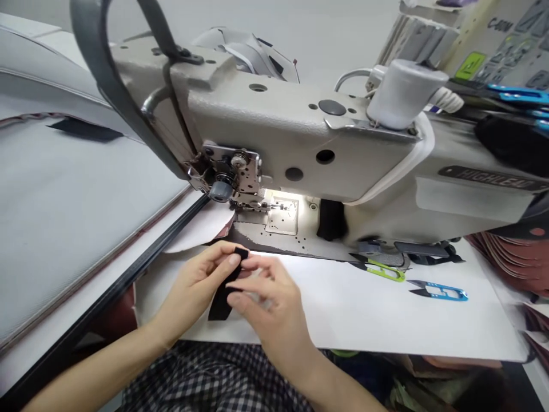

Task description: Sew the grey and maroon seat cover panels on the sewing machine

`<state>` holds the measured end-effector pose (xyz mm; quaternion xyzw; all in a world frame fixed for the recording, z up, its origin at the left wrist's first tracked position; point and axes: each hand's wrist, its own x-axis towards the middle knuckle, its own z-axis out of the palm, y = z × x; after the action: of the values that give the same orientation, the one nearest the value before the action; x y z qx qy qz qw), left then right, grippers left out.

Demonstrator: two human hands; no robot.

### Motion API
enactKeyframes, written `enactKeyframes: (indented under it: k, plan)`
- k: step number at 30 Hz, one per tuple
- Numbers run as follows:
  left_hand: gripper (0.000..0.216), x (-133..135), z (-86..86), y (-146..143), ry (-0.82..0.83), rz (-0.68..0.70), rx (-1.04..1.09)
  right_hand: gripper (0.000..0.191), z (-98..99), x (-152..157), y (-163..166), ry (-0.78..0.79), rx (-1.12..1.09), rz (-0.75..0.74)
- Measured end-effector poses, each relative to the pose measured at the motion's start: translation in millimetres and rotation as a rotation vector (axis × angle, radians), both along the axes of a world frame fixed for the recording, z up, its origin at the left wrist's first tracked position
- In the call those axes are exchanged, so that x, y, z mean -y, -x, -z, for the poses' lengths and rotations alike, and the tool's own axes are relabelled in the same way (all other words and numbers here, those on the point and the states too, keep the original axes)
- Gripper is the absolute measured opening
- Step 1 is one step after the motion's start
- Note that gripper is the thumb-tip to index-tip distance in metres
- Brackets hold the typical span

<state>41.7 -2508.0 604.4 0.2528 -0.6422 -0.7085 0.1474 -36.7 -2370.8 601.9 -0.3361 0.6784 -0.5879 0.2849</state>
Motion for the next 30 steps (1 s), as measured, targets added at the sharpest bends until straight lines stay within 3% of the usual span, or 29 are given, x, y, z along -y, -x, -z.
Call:
enactKeyframes:
  k: [2, 4, 10, 15, 18, 20, 22, 24, 26, 30]
  plan:
    - [0.022, 0, -1.4, -6, 0.085, 0.045, 0.003, 0.007, -1.1, 7, 10, 0.064, -0.04, 0.157]
    - [0.02, 0, -1.1, -10, 0.091, 0.057, -0.006, 0.011, -0.5, 12, 14, 0.105, 0.032, 0.207]
    - [0.022, 1, 3.3, -15, 0.026, 0.068, -0.036, 0.019, 3.7, 18, 10, 0.149, 0.239, 0.202]
    - [0.019, 7, -4.1, -20, 0.129, 0.168, -0.008, 0.029, 1.0, 17, 19, 0.1, 0.313, 0.102]
    - [0.02, 23, -15.7, -33, 0.438, 0.076, 0.014, 0.024, 0.3, 23, 38, -0.037, 0.107, 0.021]
    - [0.02, 38, -26.4, -39, 0.694, -0.026, 0.051, 0.017, 1.2, 36, 52, -0.149, -0.183, -0.037]
    - [0.023, 51, -37.4, -40, 0.843, -0.084, 0.119, 0.021, 3.3, 55, 62, -0.231, -0.471, -0.123]
    - [0.027, 60, -44.5, -36, 0.875, -0.082, 0.219, 0.028, 6.2, 78, 64, -0.273, -0.645, -0.203]
    - [0.034, 65, -44.6, -29, 0.884, -0.047, 0.285, 0.019, 9.6, 97, 60, -0.292, -0.705, -0.252]
    - [0.034, 73, -27.4, -21, 0.954, 0.068, 0.38, 0.019, 19.4, 104, 44, -0.32, -0.906, -0.293]
